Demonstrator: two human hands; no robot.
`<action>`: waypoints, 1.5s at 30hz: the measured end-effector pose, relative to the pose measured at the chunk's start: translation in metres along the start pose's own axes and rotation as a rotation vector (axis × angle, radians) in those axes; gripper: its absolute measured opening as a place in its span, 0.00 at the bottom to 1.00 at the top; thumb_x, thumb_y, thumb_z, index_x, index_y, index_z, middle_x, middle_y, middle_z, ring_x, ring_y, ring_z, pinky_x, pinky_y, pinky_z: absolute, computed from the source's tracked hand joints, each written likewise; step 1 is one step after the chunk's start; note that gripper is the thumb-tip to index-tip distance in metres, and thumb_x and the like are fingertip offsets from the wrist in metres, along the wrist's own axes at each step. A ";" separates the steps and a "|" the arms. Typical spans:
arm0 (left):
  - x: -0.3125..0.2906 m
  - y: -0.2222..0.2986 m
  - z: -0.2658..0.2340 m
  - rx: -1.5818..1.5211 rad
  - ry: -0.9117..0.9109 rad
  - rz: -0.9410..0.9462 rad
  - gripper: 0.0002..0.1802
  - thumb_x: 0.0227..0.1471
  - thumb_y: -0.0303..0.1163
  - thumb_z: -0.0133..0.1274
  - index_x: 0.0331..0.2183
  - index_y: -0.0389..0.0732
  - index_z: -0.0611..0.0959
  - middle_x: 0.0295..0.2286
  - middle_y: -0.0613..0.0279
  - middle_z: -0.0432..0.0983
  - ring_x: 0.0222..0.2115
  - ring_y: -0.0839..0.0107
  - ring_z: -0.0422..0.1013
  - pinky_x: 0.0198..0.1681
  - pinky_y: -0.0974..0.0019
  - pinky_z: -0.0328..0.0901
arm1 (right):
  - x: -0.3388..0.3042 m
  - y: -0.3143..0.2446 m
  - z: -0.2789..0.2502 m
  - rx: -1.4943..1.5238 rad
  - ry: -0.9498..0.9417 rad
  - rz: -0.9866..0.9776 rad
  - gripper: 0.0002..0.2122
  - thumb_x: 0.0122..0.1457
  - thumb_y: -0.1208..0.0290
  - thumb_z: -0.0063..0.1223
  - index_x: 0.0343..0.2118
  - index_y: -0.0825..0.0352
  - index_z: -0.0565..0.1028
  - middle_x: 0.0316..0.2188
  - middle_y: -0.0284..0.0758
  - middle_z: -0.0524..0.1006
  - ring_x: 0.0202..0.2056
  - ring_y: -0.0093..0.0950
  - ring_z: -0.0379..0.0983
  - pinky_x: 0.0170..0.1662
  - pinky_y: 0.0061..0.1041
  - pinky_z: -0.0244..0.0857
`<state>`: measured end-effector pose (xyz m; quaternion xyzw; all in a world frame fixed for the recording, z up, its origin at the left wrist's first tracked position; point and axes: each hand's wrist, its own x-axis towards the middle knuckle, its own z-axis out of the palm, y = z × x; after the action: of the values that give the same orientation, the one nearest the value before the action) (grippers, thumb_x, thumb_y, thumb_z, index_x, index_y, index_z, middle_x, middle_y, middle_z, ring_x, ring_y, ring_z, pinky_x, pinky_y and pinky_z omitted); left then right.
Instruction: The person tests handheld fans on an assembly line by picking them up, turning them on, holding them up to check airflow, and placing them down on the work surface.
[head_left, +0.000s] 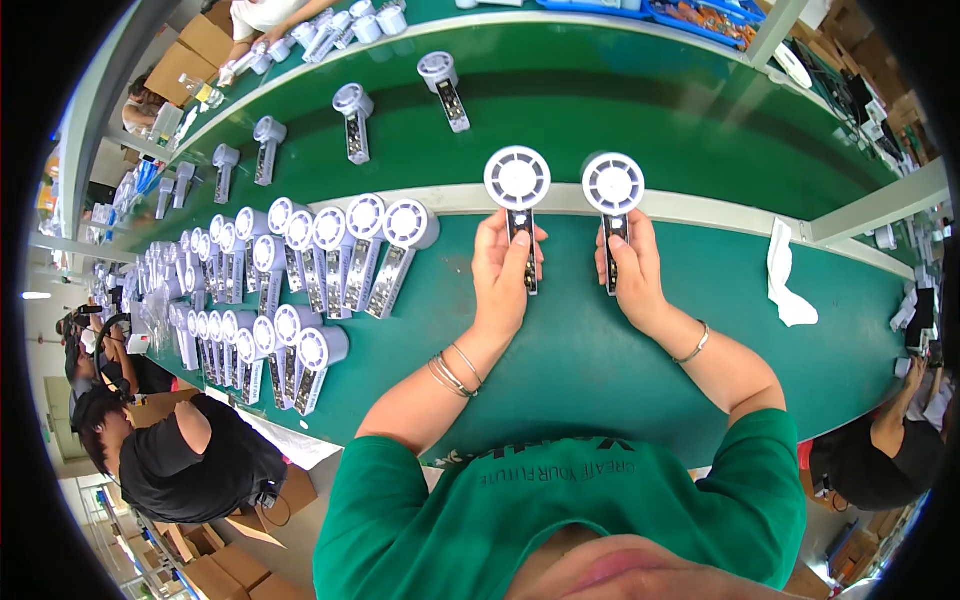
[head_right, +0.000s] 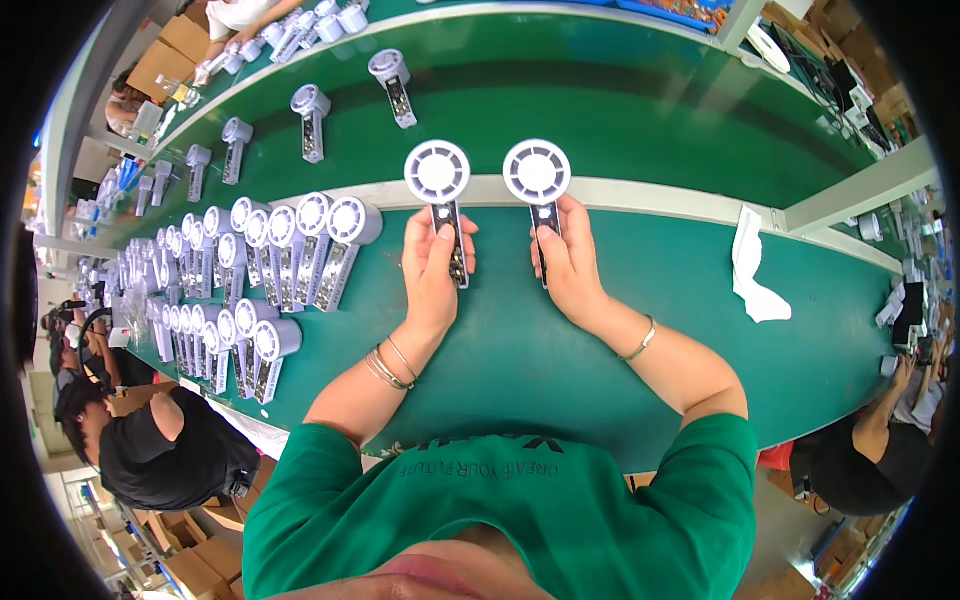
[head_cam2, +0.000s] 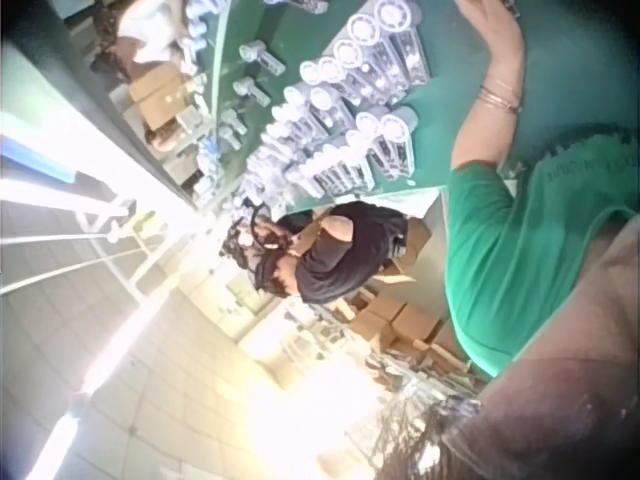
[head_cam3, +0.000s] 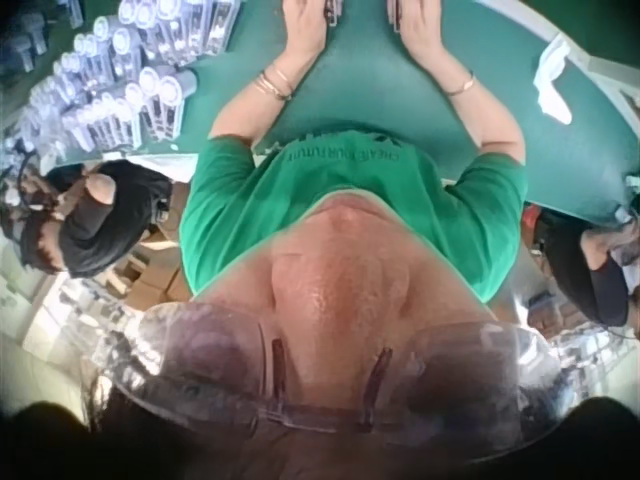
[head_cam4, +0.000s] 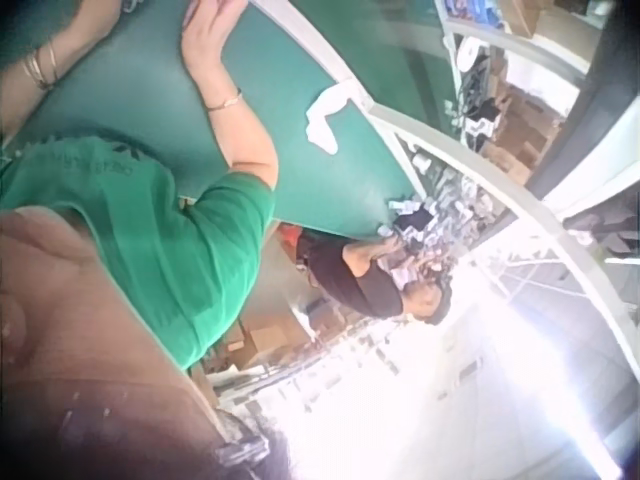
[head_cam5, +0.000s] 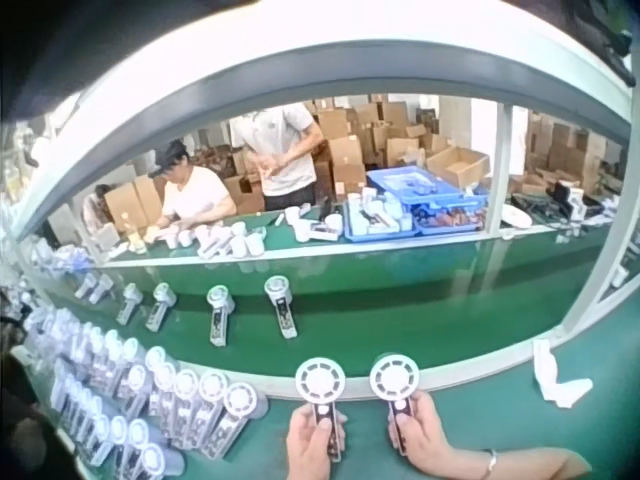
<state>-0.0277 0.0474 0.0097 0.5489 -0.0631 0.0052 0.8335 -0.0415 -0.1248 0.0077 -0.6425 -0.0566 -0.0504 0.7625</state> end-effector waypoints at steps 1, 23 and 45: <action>-0.002 0.000 0.001 -0.007 0.003 -0.014 0.18 0.57 0.30 0.43 0.49 0.37 0.63 0.32 0.61 0.71 0.25 0.82 0.64 0.23 0.79 0.62 | -0.002 0.000 0.000 0.010 0.017 0.037 0.18 0.60 0.75 0.35 0.53 0.71 0.53 0.32 0.32 0.65 0.23 0.17 0.61 0.22 0.16 0.59; -0.004 0.001 0.002 0.011 0.016 0.029 0.16 0.57 0.29 0.40 0.48 0.38 0.64 0.33 0.57 0.71 0.27 0.79 0.66 0.25 0.76 0.64 | 0.000 0.001 -0.003 -0.005 0.022 0.022 0.18 0.59 0.74 0.36 0.52 0.71 0.54 0.30 0.33 0.65 0.23 0.17 0.62 0.22 0.16 0.59; -0.003 -0.004 0.000 -0.020 0.044 -0.009 0.19 0.57 0.30 0.43 0.50 0.38 0.63 0.33 0.61 0.71 0.26 0.82 0.64 0.24 0.79 0.62 | -0.001 0.002 -0.004 -0.021 0.004 0.039 0.18 0.60 0.72 0.36 0.52 0.70 0.55 0.32 0.33 0.66 0.24 0.17 0.63 0.22 0.14 0.61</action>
<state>-0.0301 0.0461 0.0059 0.5407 -0.0423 0.0130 0.8401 -0.0425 -0.1283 0.0046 -0.6512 -0.0420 -0.0376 0.7568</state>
